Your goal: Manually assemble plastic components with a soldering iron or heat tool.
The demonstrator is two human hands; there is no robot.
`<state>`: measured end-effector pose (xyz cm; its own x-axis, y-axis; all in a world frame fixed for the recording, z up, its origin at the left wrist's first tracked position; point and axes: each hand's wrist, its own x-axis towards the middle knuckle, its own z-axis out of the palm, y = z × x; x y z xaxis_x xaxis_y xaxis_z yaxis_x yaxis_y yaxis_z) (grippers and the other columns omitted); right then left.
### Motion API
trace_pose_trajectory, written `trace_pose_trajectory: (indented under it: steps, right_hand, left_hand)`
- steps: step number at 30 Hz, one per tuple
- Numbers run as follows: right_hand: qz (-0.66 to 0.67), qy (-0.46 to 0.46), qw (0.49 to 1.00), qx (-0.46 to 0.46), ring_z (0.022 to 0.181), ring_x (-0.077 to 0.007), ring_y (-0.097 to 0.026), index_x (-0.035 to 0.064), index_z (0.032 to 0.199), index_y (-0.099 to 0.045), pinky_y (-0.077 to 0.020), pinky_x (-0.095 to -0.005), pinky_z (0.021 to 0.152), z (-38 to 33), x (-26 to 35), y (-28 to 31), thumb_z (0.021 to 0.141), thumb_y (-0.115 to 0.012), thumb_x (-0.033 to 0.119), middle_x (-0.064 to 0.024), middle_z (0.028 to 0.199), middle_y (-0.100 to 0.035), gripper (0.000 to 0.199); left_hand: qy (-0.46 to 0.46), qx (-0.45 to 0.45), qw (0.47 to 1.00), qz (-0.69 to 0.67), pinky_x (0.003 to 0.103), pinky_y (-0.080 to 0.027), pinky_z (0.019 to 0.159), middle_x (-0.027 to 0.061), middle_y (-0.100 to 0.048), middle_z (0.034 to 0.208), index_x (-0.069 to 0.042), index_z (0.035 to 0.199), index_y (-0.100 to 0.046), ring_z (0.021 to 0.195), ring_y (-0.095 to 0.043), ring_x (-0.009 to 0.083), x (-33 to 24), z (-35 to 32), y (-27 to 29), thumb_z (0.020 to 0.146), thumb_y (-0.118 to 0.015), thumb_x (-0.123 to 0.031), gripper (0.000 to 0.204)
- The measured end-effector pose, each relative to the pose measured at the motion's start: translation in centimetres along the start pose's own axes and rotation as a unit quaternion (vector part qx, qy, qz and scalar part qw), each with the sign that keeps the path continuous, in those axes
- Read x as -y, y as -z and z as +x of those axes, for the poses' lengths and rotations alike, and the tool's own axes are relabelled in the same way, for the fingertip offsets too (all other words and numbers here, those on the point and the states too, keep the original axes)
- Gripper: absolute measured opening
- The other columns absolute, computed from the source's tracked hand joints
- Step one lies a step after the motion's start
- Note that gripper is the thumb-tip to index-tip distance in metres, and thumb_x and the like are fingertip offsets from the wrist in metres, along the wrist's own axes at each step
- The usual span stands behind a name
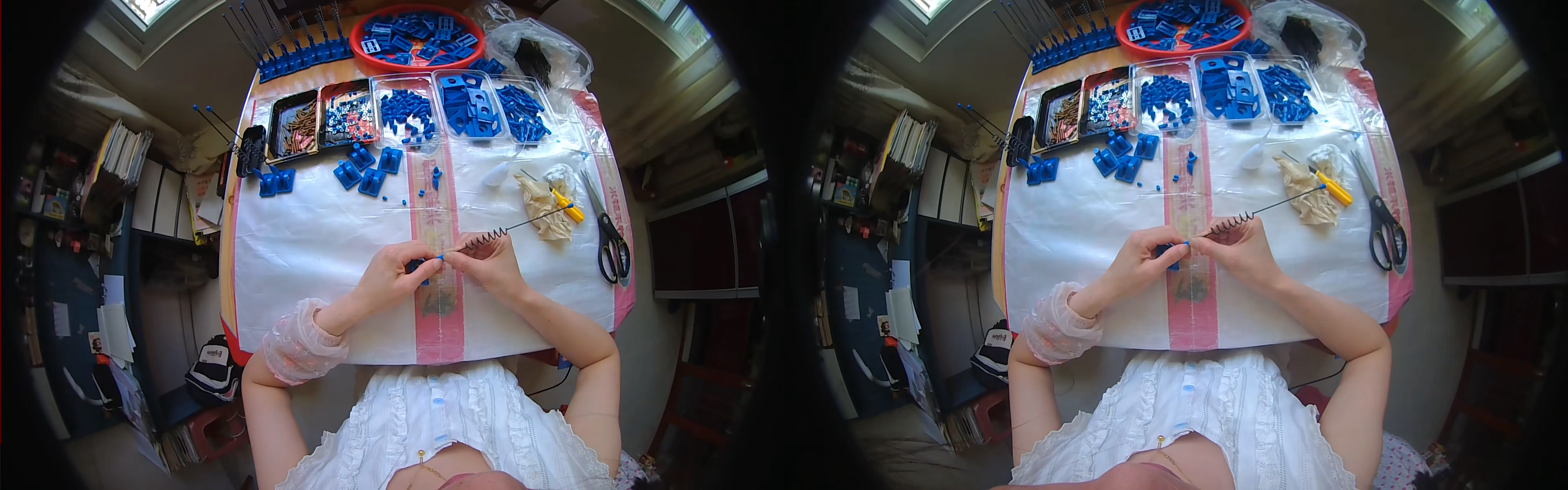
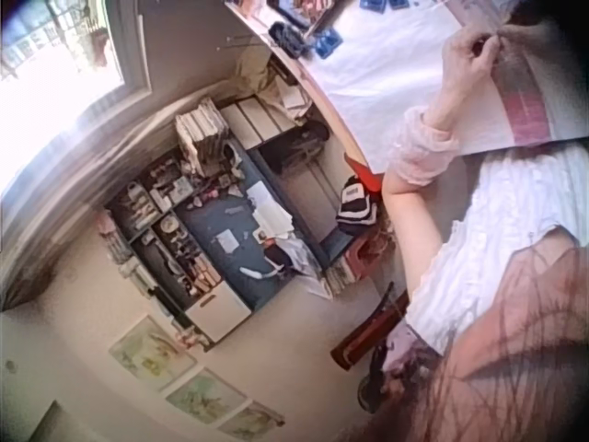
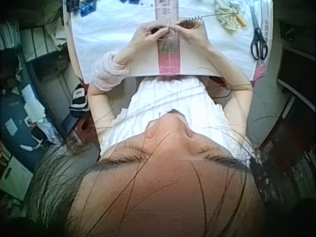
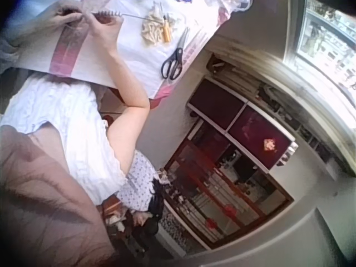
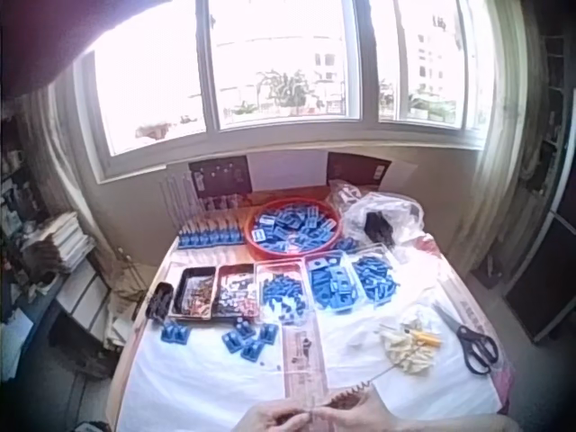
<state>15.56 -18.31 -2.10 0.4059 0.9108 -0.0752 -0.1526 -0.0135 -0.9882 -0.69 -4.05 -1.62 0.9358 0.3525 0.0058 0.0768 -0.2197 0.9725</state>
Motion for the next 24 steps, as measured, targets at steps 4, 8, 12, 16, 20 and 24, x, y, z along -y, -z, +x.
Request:
trace_pose_trajectory:
  steps: [4, 8, 12, 16, 20, 24]
  right_hand:
    - [-0.009, -0.002, 1.000, 0.008, 0.076, -0.0088, -0.069, -0.0019, 0.089, -0.074, -0.0554, -0.0227, 0.069, 0.0, 0.7, 0.0, 0.086, -0.075, 0.003, -0.0058, 0.083, -0.074, 0.006]
    - [0.032, -0.006, 0.999, 0.014, 0.077, -0.0099, -0.070, -0.0028, 0.090, -0.074, -0.0561, -0.0239, 0.071, 0.1, 0.9, -0.3, 0.086, -0.074, 0.001, -0.0069, 0.085, -0.074, 0.006]
    - [0.030, -0.026, 0.999, 0.009, 0.078, -0.0085, -0.066, -0.0006, 0.088, -0.072, -0.0542, -0.0239, 0.073, 0.1, 0.9, -0.2, 0.085, -0.074, -0.002, -0.0035, 0.085, -0.072, 0.003]
    - [0.032, -0.020, 0.999, 0.011, 0.079, -0.0084, -0.066, -0.0010, 0.087, -0.072, -0.0541, -0.0239, 0.073, 0.0, 1.1, -0.2, 0.084, -0.074, -0.003, -0.0034, 0.085, -0.071, 0.004]
    - [0.033, -0.015, 0.999, 0.006, 0.079, -0.0084, -0.066, -0.0011, 0.086, -0.072, -0.0536, -0.0239, 0.072, 0.1, 0.5, -0.1, 0.084, -0.075, -0.003, -0.0032, 0.085, -0.071, 0.004]
    - [0.022, -0.014, 1.000, 0.006, 0.078, -0.0086, -0.067, -0.0017, 0.087, -0.072, -0.0543, -0.0238, 0.072, 0.1, 0.6, -0.1, 0.085, -0.074, -0.001, -0.0044, 0.085, -0.072, 0.004]
  left_hand:
    - [0.003, 0.005, 1.000, -0.016, 0.029, -0.049, 0.064, 0.0066, -0.069, 0.080, -0.001, 0.096, -0.071, 0.069, -0.064, 0.0139, 0.4, 0.0, -0.1, 0.096, -0.063, -0.021, 0.021]
    - [0.004, 0.012, 0.999, -0.053, 0.027, -0.050, 0.066, 0.0048, -0.070, 0.083, -0.001, 0.099, -0.071, 0.072, -0.064, 0.0120, 0.3, -0.1, 0.0, 0.098, -0.062, -0.020, 0.022]
    - [0.018, 0.015, 0.998, -0.056, 0.026, -0.050, 0.067, 0.0044, -0.070, 0.084, 0.000, 0.099, -0.071, 0.074, -0.064, 0.0107, 0.2, 0.0, 0.1, 0.098, -0.063, -0.021, 0.022]
    - [0.019, 0.016, 0.998, -0.052, 0.026, -0.050, 0.066, 0.0045, -0.070, 0.083, 0.000, 0.098, -0.072, 0.073, -0.063, 0.0097, 0.3, 0.0, 0.2, 0.097, -0.064, -0.021, 0.022]
    - [0.016, 0.007, 0.999, -0.045, 0.026, -0.048, 0.064, 0.0042, -0.069, 0.081, 0.000, 0.096, -0.072, 0.071, -0.062, 0.0095, 0.5, 0.0, 0.1, 0.096, -0.065, -0.021, 0.021]
    - [0.011, -0.002, 0.999, -0.042, 0.026, -0.048, 0.063, 0.0041, -0.068, 0.080, 0.000, 0.095, -0.072, 0.069, -0.061, 0.0091, 0.8, 0.1, -0.1, 0.095, -0.066, -0.020, 0.021]
